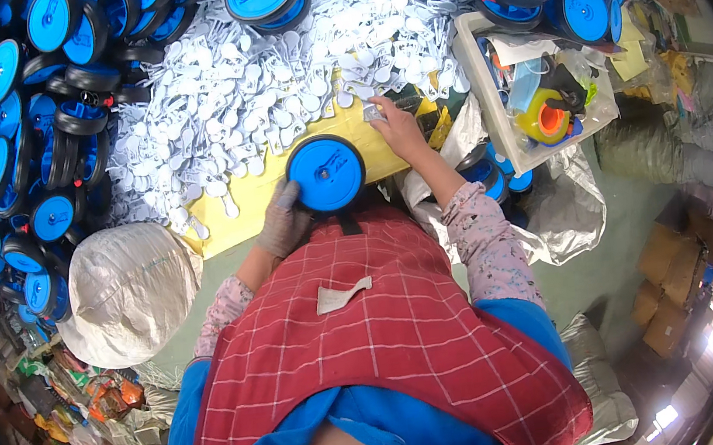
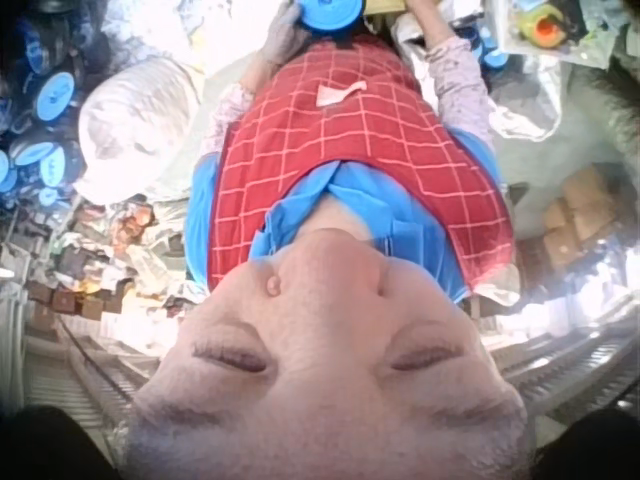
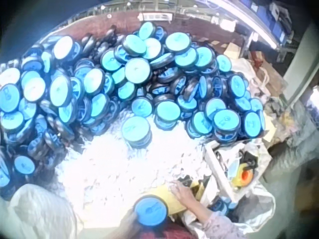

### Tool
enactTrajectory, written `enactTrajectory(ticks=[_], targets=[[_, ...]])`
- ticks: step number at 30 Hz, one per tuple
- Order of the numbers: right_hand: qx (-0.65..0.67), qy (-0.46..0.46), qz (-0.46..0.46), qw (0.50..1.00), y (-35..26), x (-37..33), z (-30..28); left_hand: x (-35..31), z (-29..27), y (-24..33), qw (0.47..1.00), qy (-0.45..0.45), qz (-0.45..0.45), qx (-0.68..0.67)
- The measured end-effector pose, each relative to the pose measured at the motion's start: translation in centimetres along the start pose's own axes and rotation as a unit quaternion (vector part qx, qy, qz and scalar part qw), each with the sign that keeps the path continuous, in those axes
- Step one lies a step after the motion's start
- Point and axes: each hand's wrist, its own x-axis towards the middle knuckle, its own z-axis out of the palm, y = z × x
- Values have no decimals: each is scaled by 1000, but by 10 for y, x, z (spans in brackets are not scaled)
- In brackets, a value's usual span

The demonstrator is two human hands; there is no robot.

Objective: The person repeatedly picks up blue plastic wire spools, places them on a yellow work surface, and affixes small white labels to the top of each spool. After labeling, the spools are placed into a large white sack. The person then lifts and moves the sack across the floor.

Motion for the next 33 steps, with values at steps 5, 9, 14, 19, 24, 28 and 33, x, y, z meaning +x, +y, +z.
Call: enactTrajectory(ticks=[5,9,14,19,24,28,33], targets=[[-176,121,-63,975,26,-20,13,-11,-1,9,973,25,-147,175],[-230,171,-46,957,21,-32,20,24,0,29,819,86,147,549],[-94,234,11,968,-10,-48,23,78,-8,41,777,-39,118,617],[-64,134,-225,963,-130,-102,22,94,-63,10,940,-89,19,329],[-157,142,-244,947,-128,-91,57,70,-51,16,961,-65,-42,266],[-181,189,-150,954,-125,-83,61,47,-20,25,923,-32,-30,383],[-56,-32,38,997,-107,-47,47,37,-22,16,888,9,32,459]])
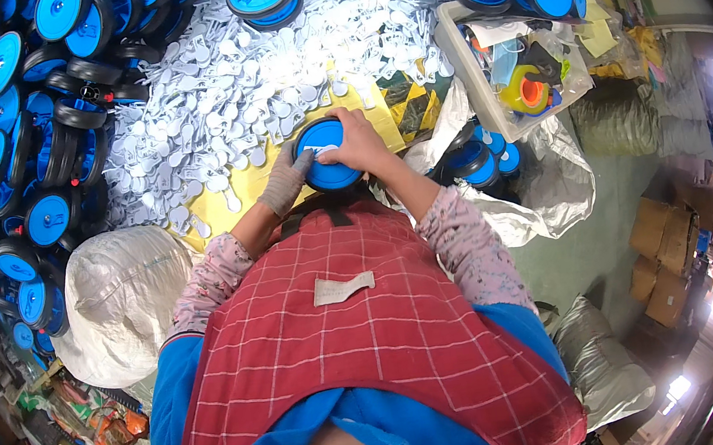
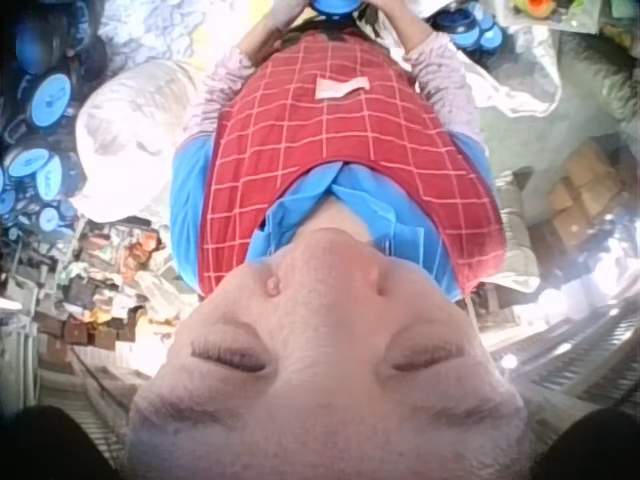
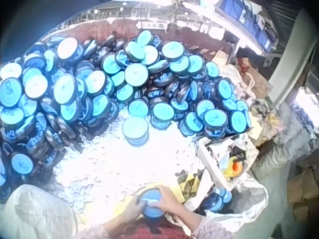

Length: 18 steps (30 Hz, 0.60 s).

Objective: The person repeatedly picks up blue plastic wire spools, places them on a yellow work surface, and affixes small white labels to the top of each spool. After labeling, the spools are placed into a large white sack. The person then lifts and moves the sack across the floor.

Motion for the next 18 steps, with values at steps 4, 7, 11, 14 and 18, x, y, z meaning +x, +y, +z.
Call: enactTrajectory(ticks=[4,7,11,14,18], targets=[[-43,-51,21,998,-10,15,-3,-2,9,-9,998,55,-9,5],[-75,-91,20,993,-17,26,-9,-3,14,-12,991,77,-58,-93],[-115,-148,-9,982,-20,33,-9,-13,13,-18,962,13,-78,-263],[-151,-181,-41,971,-19,47,-15,-10,14,-13,982,25,-52,-181],[-224,-195,-6,955,-43,42,-8,-15,31,-26,987,148,-46,-35]])
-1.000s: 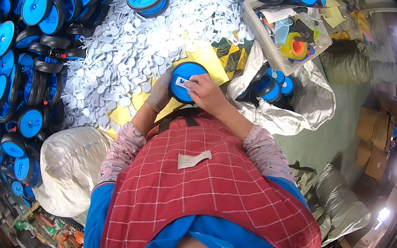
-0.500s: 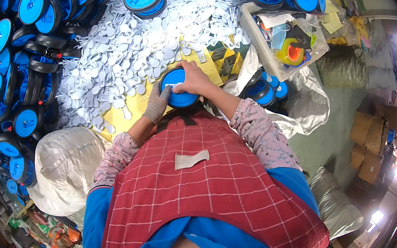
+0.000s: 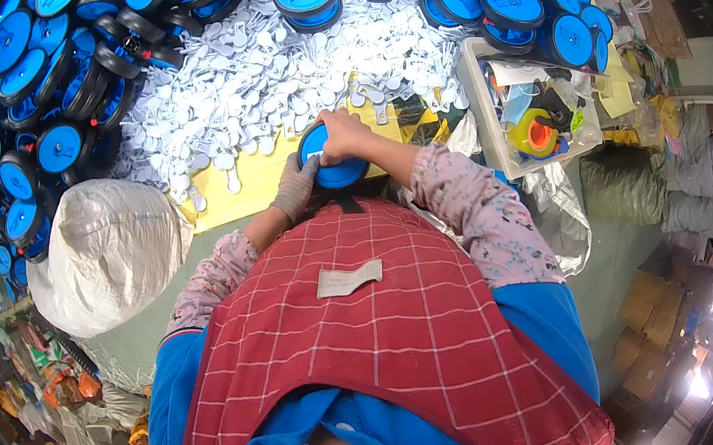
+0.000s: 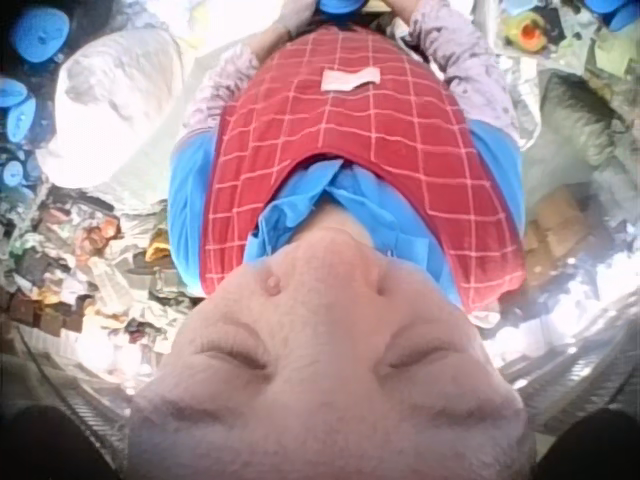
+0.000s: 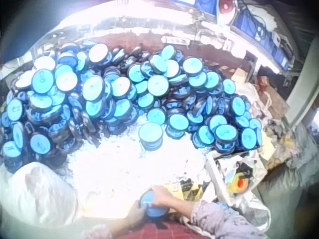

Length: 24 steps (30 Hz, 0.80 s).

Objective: The person repeatedly picks up blue plastic wire spools, places them on a yellow work surface, and affixes small white labels to the top of each spool. After labeling, the spools are placed into a large white sack. The person then lifts and moves the sack across the floor.

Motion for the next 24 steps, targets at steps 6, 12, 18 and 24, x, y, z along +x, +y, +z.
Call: enactTrajectory(ticks=[6,12,18,24], targets=[[220,27,-126,967,50,20,6,-12,-5,33,944,-116,-89,-296],[272,268,-4,924,116,58,21,-28,2,32,984,-110,133,-53],[12,407,-73,911,147,66,32,-9,2,-18,703,-19,360,613],[264,234,16,936,129,0,22,-11,-14,-11,744,-117,147,641]])
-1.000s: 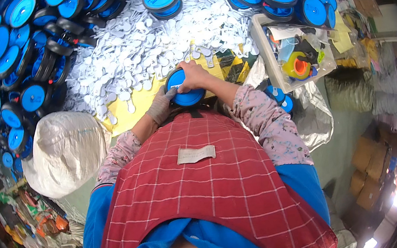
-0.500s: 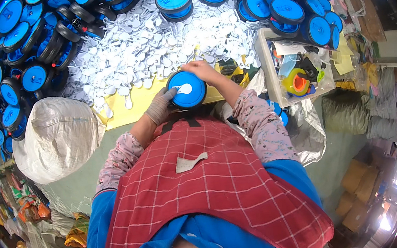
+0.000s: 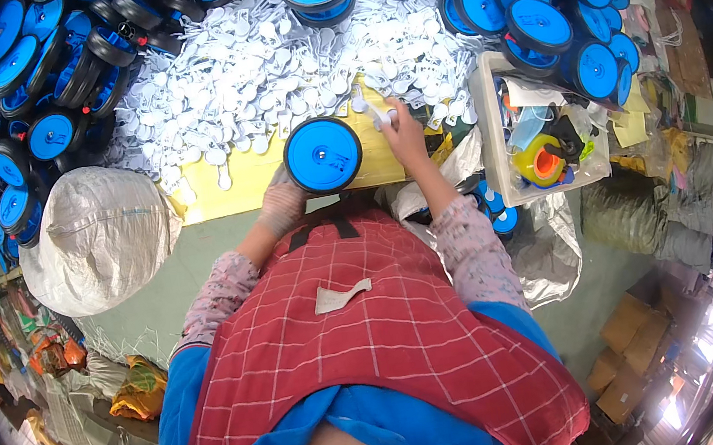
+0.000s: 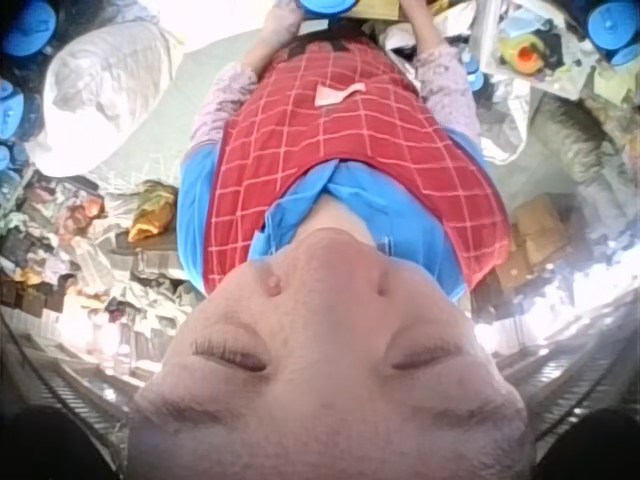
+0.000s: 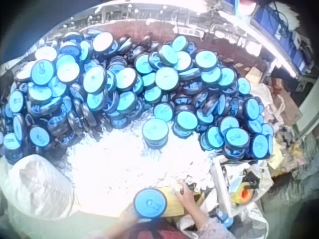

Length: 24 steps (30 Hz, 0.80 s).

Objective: The person repeatedly picks up blue plastic wire spools, places them on a yellow work surface, and affixes small white labels to the top of each spool. After labeling, the spools are placed into a large white sack. The person then lifts and moves the sack across the floor.

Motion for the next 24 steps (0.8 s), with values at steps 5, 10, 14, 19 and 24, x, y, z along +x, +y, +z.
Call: enactTrajectory(ticks=[5,10,14,19,24], targets=[[-198,37,-172,964,63,-53,11,-15,-39,4,882,361,-6,-304],[-186,125,-217,950,42,-48,20,48,-127,46,899,245,362,-33],[-91,124,-113,982,71,-37,27,99,-133,47,958,-20,282,56],[-202,155,-56,966,47,-48,27,85,-104,-27,981,29,113,-158],[-170,174,-79,967,55,-45,35,50,-44,-60,851,47,25,-522]])
